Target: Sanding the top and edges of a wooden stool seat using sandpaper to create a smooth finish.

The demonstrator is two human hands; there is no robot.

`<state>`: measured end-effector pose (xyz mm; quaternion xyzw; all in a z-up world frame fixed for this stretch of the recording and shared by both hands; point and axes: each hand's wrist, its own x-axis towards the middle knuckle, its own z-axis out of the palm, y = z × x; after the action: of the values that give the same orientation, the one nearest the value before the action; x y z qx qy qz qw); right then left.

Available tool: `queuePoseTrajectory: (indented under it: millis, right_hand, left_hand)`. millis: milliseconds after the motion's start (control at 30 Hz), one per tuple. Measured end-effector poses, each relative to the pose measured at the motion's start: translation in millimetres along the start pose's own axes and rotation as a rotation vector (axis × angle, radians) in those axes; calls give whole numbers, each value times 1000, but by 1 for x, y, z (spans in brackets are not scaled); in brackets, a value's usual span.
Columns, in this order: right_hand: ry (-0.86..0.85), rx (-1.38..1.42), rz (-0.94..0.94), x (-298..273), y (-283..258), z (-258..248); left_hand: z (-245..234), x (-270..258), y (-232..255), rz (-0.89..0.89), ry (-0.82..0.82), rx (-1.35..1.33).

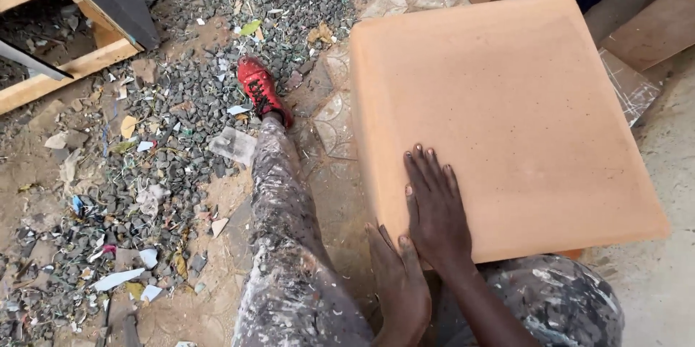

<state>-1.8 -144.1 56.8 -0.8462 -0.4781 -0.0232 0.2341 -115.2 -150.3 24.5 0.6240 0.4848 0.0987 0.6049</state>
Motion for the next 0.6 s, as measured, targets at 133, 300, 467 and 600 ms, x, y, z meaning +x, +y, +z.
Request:
queuePoseTrajectory:
  millis: [133, 300, 467, 600]
  right_hand:
    - [39, 58, 10, -9, 2, -2]
    - [34, 63, 11, -5, -1, -4]
    - [37, 135, 31, -2, -1, -9]
    - [21, 185, 20, -6, 6, -12]
  left_hand:
    - [-9, 88, 33, 226, 49, 2]
    - [-18, 114, 49, 439, 52, 118]
    - [-7, 3, -1, 555, 53, 134]
    - [-9, 36, 20, 612, 92, 182]
